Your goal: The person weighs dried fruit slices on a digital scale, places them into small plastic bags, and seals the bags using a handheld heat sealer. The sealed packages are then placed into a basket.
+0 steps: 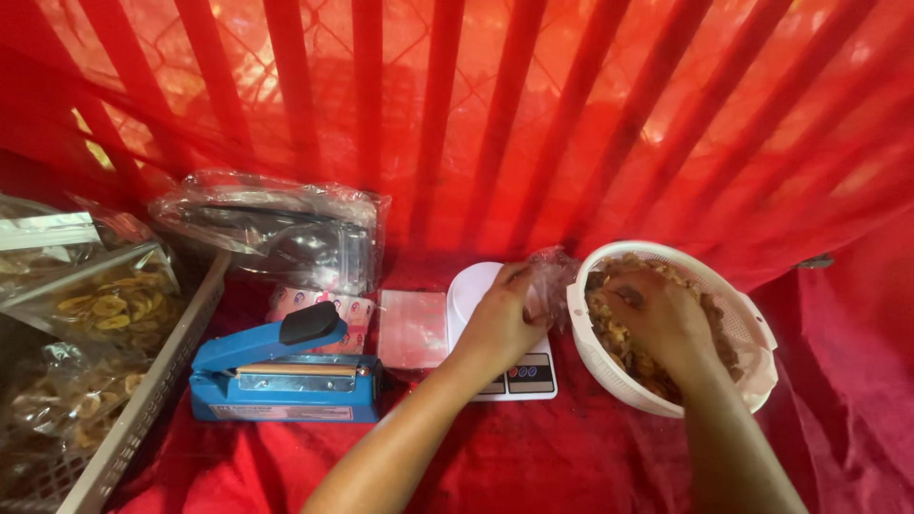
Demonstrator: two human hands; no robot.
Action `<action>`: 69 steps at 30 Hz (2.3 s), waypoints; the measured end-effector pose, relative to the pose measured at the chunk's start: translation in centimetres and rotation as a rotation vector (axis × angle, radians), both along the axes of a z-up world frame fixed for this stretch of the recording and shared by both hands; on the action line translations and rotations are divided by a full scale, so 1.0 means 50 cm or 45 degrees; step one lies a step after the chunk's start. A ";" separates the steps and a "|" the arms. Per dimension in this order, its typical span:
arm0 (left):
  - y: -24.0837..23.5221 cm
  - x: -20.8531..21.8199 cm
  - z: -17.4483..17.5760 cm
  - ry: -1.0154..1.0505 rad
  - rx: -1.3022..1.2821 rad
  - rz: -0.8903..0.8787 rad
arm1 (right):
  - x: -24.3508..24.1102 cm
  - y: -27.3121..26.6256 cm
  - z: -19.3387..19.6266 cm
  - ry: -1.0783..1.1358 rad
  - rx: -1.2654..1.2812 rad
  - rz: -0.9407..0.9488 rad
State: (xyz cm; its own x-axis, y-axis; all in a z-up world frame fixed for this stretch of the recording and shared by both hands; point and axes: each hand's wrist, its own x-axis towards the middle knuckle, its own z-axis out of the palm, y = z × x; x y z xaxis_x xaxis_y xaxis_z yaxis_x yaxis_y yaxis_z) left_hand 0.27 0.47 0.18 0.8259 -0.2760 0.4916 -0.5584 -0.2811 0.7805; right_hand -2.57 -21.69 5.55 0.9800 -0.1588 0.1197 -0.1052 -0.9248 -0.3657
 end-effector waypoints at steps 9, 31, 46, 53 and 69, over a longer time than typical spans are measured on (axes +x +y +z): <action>0.003 -0.003 0.015 0.206 -0.007 -0.068 | 0.008 -0.097 -0.081 0.305 0.090 -0.257; -0.013 0.012 -0.026 -0.198 -0.020 0.000 | 0.073 -0.091 -0.030 -0.197 -0.172 0.328; -0.020 0.004 -0.011 0.004 -0.042 0.041 | 0.013 0.115 0.051 -0.296 0.216 0.606; -0.033 -0.003 -0.023 0.073 -0.017 0.050 | 0.001 0.115 0.041 -0.071 0.349 0.405; 0.004 0.020 -0.004 0.146 -0.017 -0.016 | 0.023 -0.094 -0.088 0.261 -0.238 -0.156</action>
State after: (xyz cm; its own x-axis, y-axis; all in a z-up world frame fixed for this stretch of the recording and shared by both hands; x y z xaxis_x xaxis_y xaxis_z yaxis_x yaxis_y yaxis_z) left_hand 1.25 0.67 -0.01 0.8735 -0.2808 0.3977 -0.4687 -0.2638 0.8430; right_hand -1.44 -26.41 1.14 0.9618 -0.2708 -0.0402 -0.2738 -0.9500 -0.1498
